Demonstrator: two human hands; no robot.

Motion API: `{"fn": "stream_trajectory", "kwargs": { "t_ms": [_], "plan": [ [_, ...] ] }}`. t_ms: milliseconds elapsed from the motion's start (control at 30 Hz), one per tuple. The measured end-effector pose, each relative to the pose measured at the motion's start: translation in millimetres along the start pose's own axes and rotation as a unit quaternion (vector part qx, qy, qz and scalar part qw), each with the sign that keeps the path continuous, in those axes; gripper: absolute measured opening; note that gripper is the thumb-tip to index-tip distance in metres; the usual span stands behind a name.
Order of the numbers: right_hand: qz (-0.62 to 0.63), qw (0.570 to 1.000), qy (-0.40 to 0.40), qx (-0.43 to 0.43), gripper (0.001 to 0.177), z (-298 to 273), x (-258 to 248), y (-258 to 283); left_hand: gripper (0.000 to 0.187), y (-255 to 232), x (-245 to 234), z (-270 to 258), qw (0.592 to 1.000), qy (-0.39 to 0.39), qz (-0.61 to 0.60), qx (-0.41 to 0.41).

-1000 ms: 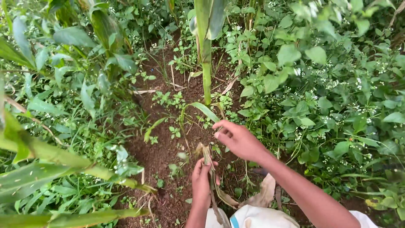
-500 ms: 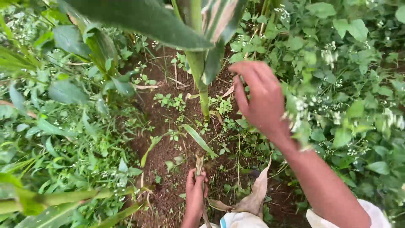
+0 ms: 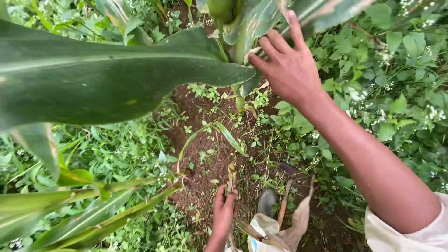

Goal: The person uses a sickle to cut weeds and grass at the base of the plants in a garden. They gather the cut vegetation by hand and toss it aside, occasionally moving through the rows of crops to clear more ground.

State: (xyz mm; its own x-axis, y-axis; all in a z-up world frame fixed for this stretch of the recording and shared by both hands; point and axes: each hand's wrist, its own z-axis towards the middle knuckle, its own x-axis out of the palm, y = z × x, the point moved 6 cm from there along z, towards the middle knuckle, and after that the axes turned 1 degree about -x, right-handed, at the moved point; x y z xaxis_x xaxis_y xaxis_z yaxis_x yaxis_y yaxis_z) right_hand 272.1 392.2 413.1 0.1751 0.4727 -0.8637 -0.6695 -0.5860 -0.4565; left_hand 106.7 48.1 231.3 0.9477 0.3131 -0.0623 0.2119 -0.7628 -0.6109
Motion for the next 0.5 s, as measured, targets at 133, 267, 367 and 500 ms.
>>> {"fn": "stream_trajectory", "kwargs": {
  "t_ms": [133,267,367,500],
  "plan": [
    [0.009,0.998,-0.053,0.045,0.039,-7,0,-3,0.022,3,-15,-14,0.999,-0.027,0.02,-0.033],
    [0.094,0.979,-0.126,0.128,0.019,-23,2,-16,0.026,-6,-14,-22,1.0,-0.024,-0.015,-0.012],
    [0.24,0.941,-0.083,0.221,0.022,-48,42,-9,0.015,-5,-13,-22,1.0,-0.023,0.013,-0.013],
    [0.428,0.847,-0.071,0.307,0.018,-68,78,35,0.014,-7,-2,-23,1.0,-0.026,-0.002,-0.005]
  ]
}}
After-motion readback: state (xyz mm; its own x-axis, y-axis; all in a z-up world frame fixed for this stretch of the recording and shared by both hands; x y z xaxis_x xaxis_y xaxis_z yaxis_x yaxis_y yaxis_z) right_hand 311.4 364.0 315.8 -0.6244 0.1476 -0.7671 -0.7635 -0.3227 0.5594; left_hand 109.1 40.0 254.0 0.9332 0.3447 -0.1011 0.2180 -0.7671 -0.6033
